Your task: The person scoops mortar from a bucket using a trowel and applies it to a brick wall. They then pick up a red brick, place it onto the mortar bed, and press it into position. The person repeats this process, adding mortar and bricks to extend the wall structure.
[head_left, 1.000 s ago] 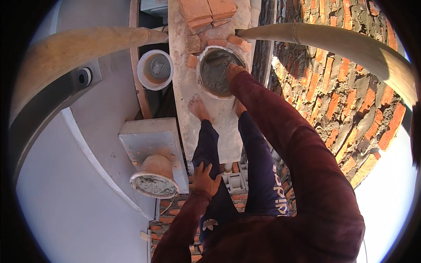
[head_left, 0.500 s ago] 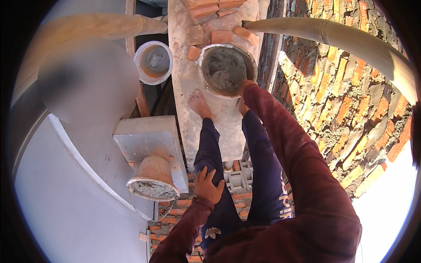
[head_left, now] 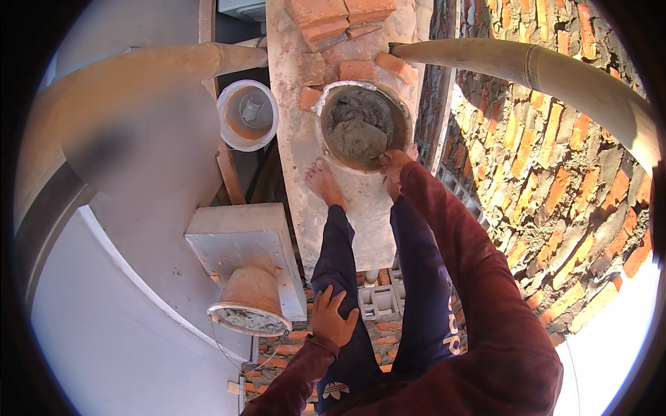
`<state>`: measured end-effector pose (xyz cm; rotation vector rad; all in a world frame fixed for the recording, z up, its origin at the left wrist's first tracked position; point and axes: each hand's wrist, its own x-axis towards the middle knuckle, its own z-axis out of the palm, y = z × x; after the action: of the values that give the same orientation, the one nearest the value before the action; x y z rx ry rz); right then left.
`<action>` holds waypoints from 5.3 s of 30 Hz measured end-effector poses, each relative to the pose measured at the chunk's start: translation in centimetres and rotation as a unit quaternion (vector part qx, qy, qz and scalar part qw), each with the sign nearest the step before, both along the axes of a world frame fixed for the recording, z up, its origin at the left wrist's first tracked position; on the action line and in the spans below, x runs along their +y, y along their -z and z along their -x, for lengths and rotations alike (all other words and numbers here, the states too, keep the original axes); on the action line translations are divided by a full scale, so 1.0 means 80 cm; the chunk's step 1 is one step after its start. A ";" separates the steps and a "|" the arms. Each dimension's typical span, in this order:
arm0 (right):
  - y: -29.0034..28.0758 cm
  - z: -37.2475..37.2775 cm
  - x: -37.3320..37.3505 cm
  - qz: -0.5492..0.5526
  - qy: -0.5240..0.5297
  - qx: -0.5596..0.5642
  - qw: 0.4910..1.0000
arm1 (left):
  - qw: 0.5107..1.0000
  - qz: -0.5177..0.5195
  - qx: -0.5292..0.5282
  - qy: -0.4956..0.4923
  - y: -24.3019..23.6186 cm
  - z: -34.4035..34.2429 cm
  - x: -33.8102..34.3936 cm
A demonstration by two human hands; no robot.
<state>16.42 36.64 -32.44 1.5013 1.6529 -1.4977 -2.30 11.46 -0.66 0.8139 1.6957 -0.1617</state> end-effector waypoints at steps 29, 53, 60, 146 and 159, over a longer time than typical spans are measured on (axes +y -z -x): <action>-0.234 -0.038 -0.058 0.108 0.316 0.165 0.928 | 0.998 -0.066 0.024 0.009 -0.006 0.032 0.000; -0.973 -0.341 0.098 -0.187 0.555 0.281 0.760 | 0.701 -0.669 -0.241 -0.056 -0.634 -0.116 0.570; -0.943 -0.419 0.265 -0.264 0.502 0.132 0.813 | 0.641 -0.752 -0.153 -0.016 -0.601 -0.127 0.598; -0.736 -0.242 0.282 -0.216 0.685 0.151 0.680 | 0.671 -0.736 -0.087 -0.005 -0.597 -0.126 0.600; -0.707 -0.184 0.125 -0.140 0.716 0.157 0.665 | 0.654 -0.731 -0.181 0.069 -0.590 -0.113 0.602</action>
<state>31.18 46.66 24.10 3.2209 0.5248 -2.2886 6.74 59.59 46.53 1.9551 1.0758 1.3833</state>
